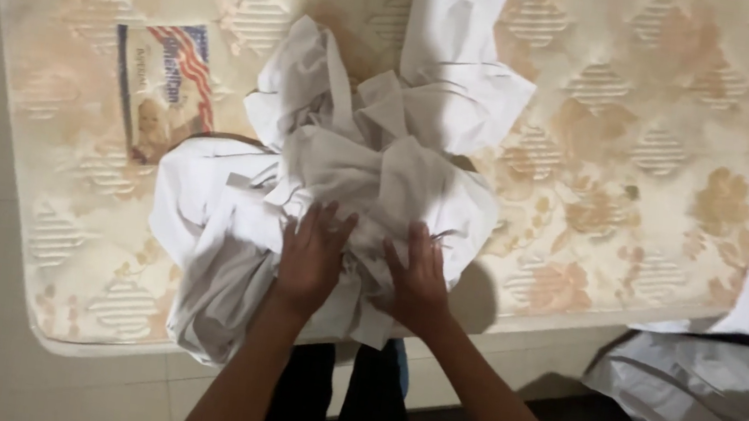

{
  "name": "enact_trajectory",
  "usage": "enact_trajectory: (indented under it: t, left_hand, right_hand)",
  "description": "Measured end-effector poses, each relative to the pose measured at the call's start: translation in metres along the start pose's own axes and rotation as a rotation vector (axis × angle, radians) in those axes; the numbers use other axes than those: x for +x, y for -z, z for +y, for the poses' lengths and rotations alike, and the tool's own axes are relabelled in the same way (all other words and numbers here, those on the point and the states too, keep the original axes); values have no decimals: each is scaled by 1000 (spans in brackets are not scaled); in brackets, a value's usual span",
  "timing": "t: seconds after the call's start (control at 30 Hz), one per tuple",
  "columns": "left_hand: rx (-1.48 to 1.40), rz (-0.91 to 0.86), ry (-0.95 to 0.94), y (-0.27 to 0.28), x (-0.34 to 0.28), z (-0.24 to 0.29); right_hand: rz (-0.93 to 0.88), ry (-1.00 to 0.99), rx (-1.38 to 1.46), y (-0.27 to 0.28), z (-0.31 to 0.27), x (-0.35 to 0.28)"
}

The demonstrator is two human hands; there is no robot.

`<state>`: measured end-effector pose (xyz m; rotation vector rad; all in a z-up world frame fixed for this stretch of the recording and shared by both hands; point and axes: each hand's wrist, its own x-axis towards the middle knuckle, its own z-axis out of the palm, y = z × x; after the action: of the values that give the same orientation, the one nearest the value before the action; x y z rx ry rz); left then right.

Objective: The person arranges white pillows on a mattress, then unfolds and spreads a white fitted sheet over the mattress, tucking the corners and smoothing the surface by hand.

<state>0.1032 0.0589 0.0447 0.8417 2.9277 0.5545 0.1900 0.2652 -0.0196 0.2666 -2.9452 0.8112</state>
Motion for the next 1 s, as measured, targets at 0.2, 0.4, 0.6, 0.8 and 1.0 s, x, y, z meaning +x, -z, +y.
enact_trajectory:
  t: [0.2,0.4,0.6,0.8,1.0]
  left_hand:
    - [-11,90,66,-14,8,2]
    - [44,-201,154,-22,78,-7]
    - [63,-248,230,-61,114,-35]
    - [139,-61,107,-90,107,-53]
    - [253,-67,113,-103,103,-56]
  right_hand:
    - [-139,-89,-41,11,43,81]
    - [-254,-73,-98,16,78,129]
    - [-234,-79,-123,-42,105,129]
    - [-171,-34,-52,-53,112,132]
    - [-97,-22,-106,-64,113,130]
